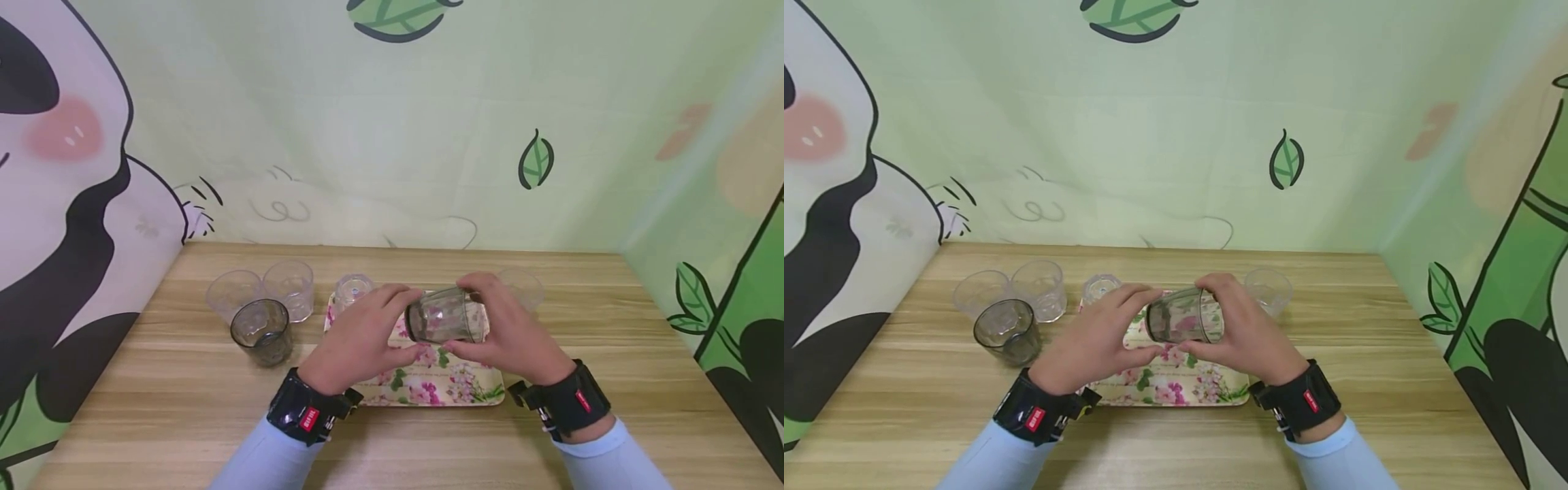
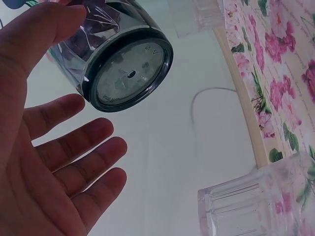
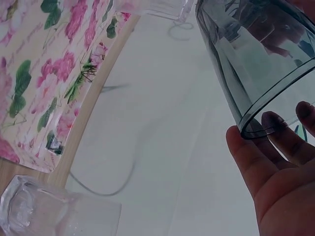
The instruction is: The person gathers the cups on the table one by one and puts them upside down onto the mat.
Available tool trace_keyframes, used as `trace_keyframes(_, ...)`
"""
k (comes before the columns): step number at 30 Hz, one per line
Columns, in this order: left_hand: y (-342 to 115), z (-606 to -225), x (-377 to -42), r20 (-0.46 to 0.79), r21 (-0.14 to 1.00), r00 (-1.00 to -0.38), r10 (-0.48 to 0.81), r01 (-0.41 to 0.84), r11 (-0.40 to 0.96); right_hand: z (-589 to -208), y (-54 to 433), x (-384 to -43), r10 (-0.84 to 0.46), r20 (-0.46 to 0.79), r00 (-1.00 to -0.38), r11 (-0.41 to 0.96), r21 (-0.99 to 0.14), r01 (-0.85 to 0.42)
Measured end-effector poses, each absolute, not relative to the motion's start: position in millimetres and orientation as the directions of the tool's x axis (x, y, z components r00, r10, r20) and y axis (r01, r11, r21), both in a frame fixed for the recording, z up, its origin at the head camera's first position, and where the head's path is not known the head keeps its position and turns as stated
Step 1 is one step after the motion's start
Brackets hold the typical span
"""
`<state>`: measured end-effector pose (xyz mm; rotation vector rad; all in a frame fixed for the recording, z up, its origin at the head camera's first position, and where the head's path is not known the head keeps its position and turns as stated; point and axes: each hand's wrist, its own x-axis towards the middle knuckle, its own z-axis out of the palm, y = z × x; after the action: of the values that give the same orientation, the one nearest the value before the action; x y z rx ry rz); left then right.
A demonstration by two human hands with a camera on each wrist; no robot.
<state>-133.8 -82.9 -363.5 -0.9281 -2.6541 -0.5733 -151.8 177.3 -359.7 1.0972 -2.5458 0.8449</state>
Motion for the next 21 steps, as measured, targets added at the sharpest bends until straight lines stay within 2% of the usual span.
trace_keyframes(21,-82.8,-366.2,-134.3,0.381,0.276,-0.751,0.539,0.649,0.709,-364.3,172.0,-149.5,-0.588,0.403,-0.701,0.528,-0.465,-0.711)
